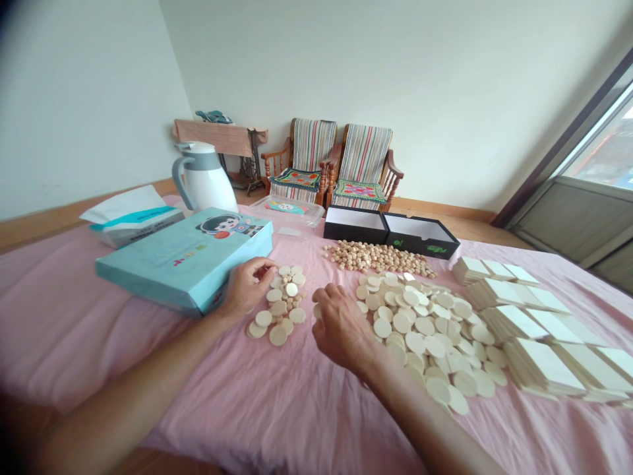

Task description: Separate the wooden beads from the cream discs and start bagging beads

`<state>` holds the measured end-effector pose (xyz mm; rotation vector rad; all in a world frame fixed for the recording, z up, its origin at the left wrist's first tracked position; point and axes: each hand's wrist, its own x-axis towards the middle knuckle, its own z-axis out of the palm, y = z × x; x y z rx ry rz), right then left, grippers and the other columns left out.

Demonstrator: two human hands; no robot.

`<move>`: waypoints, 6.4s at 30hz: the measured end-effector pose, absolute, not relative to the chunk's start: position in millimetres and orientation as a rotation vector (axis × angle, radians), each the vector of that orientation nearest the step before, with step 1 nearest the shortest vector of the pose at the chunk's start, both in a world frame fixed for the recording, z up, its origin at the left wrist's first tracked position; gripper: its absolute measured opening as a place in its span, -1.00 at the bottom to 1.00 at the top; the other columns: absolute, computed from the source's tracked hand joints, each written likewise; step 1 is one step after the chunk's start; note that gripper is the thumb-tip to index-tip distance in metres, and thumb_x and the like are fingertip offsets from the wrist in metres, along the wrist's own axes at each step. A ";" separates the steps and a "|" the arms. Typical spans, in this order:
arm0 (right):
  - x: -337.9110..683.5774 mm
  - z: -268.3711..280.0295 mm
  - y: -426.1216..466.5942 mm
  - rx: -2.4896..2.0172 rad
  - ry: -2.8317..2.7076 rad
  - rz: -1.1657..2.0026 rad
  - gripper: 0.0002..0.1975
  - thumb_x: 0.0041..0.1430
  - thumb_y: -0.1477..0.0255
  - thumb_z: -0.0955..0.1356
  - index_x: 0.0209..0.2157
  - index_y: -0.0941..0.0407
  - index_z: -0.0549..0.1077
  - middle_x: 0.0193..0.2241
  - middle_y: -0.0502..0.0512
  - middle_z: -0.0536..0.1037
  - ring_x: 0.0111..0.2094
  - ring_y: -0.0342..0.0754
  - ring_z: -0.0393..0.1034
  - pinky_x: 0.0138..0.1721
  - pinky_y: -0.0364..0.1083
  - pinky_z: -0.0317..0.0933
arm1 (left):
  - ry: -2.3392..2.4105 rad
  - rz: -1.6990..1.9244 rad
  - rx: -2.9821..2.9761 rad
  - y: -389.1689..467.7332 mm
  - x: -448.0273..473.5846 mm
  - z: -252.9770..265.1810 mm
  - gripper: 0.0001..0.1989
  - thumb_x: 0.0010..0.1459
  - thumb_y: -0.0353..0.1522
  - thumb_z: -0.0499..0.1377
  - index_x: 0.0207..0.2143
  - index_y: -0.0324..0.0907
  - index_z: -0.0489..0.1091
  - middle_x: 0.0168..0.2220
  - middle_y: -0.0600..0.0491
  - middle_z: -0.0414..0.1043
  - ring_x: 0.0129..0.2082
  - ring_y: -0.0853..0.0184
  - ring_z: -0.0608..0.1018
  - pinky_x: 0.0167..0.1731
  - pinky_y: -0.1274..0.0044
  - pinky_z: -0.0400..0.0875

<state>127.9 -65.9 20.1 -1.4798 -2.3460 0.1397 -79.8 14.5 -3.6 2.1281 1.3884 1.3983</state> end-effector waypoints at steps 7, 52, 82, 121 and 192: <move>167.8 35.9 -65.3 -1.811 -2.323 -0.129 -0.83 0.02 0.53 0.26 -0.29 0.15 0.38 -0.31 0.19 0.38 -0.24 0.06 0.23 -0.23 0.00 0.08 | 1.408 1.402 2.139 13.7 -77.2 -2.8 -0.86 0.06 -0.46 0.08 -0.40 -0.21 0.44 -0.42 0.06 0.52 -0.46 0.41 0.50 -0.44 0.62 0.36; 113.4 20.2 -56.6 -1.444 -2.512 0.295 -0.75 0.04 0.51 0.28 -0.18 0.18 0.34 -0.25 0.16 0.40 -0.17 -0.01 0.27 -0.19 -0.09 0.13 | 1.387 1.413 2.122 15.1 -80.9 -5.8 -0.86 0.06 -0.48 0.08 -0.37 -0.23 0.45 -0.39 0.05 0.52 -0.44 0.41 0.50 -0.41 0.62 0.37; 97.8 17.5 -72.2 -1.315 -2.543 0.287 -0.71 0.02 0.58 0.27 -0.16 0.15 0.32 -0.21 0.14 0.37 -0.15 -0.01 0.22 -0.15 -0.06 0.12 | 1.368 1.411 2.119 14.9 -80.7 -5.4 -0.86 0.07 -0.47 0.08 -0.38 -0.22 0.44 -0.38 0.05 0.52 -0.43 0.40 0.50 -0.40 0.62 0.37; 70.5 9.2 -85.5 -1.350 -2.495 0.204 -0.84 0.05 0.49 0.25 -0.26 0.15 0.27 -0.27 0.15 0.38 -0.23 0.00 0.25 -0.25 -0.07 0.16 | 1.411 1.287 2.148 18.8 -81.1 -10.5 -0.85 0.08 -0.41 0.08 -0.39 -0.21 0.45 -0.40 0.05 0.53 -0.46 0.40 0.52 -0.44 0.62 0.38; 133.8 12.1 19.5 -1.657 -2.427 0.070 -0.88 0.06 0.54 0.24 -0.34 0.13 0.37 -0.38 0.07 0.47 -0.39 -0.14 0.34 -0.41 -0.20 0.05 | 1.426 1.288 2.152 19.4 -81.5 -10.8 -0.86 0.08 -0.43 0.09 -0.38 -0.19 0.46 -0.39 0.08 0.54 -0.44 0.41 0.52 -0.42 0.63 0.37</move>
